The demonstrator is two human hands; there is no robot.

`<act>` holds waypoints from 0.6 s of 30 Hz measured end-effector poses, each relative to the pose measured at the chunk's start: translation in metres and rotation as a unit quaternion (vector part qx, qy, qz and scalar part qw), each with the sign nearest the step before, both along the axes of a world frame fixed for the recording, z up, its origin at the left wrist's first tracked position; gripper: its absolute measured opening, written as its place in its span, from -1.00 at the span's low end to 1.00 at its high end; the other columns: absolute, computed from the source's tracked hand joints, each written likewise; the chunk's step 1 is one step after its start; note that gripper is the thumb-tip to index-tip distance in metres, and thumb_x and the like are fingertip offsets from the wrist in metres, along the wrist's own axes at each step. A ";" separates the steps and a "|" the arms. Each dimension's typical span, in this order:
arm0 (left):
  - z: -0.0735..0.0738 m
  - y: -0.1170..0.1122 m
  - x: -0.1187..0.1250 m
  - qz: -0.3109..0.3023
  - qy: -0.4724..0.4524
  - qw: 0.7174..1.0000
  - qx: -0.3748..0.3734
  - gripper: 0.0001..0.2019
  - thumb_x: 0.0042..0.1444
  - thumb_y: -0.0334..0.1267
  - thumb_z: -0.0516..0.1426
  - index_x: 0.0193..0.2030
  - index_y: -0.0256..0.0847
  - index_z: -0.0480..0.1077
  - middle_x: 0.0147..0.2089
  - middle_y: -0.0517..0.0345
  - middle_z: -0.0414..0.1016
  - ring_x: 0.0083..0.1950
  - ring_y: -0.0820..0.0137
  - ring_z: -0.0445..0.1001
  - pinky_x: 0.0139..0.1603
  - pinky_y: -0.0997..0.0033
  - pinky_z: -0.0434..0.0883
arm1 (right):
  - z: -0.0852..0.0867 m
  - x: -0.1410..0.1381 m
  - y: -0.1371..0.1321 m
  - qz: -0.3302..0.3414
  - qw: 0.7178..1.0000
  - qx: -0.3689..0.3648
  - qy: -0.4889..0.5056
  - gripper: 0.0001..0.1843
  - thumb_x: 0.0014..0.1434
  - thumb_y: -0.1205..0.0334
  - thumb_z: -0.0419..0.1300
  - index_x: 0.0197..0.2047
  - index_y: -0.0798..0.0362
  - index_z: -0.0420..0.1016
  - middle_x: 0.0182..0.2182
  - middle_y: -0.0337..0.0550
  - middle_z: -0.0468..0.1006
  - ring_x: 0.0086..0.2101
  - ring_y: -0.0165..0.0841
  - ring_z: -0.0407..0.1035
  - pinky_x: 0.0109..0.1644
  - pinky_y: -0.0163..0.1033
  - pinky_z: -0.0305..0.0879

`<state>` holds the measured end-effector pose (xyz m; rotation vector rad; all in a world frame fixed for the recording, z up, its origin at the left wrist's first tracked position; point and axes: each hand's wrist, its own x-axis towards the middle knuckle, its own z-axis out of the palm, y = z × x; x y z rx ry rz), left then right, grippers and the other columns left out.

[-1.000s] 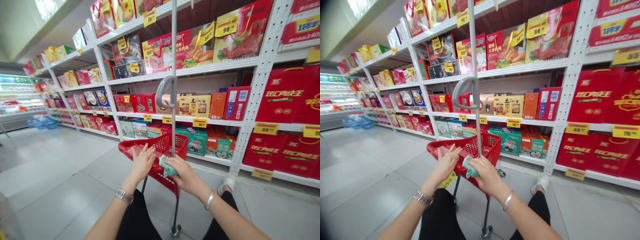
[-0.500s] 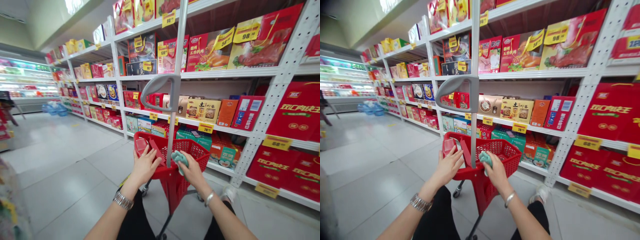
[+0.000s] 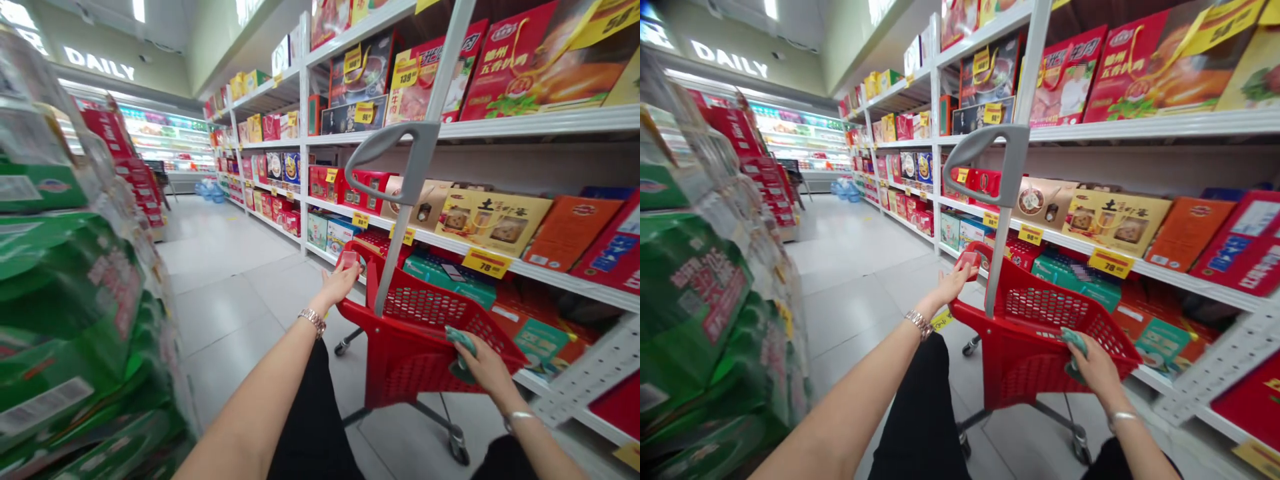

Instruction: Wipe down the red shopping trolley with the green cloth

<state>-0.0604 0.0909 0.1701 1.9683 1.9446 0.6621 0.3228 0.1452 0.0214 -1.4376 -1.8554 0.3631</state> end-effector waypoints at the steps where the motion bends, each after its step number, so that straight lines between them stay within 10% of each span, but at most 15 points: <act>1: -0.002 0.001 0.000 -0.001 0.000 1.000 0.005 -0.32 0.39 0.04 -0.46 0.40 0.06 0.23 0.48 0.27 0.16 0.57 0.09 -0.18 0.45 -0.43 -0.30 | -0.005 0.018 0.005 -0.014 1.000 -0.001 -0.014 -0.43 -0.04 -0.26 0.08 -0.18 -0.01 0.58 -0.15 0.06 0.67 -0.11 -0.02 0.54 0.08 0.08 0.42; 9: -0.011 0.018 0.007 -0.016 0.020 0.998 0.060 -0.44 0.40 0.05 -0.30 0.45 0.13 0.11 0.55 0.23 -0.03 0.57 0.13 -0.16 0.46 -0.38 -0.24 | -0.019 0.088 0.016 -0.110 0.993 0.015 -0.038 -0.42 -0.07 -0.32 0.05 -0.29 -0.01 0.57 -0.27 0.09 0.68 -0.20 0.04 0.56 -0.02 0.13 0.47; 18: -0.011 0.049 -0.004 -0.029 0.050 0.998 0.040 -0.56 0.38 -0.06 -0.12 0.32 0.27 0.30 0.52 0.15 0.09 0.54 0.02 -0.04 0.36 -0.54 -0.09 | 0.004 -0.058 -0.031 0.004 0.993 0.114 -0.016 -0.56 0.27 -0.12 0.02 -0.09 0.01 0.55 -0.19 0.00 0.64 -0.17 -0.11 0.53 -0.01 0.01 0.45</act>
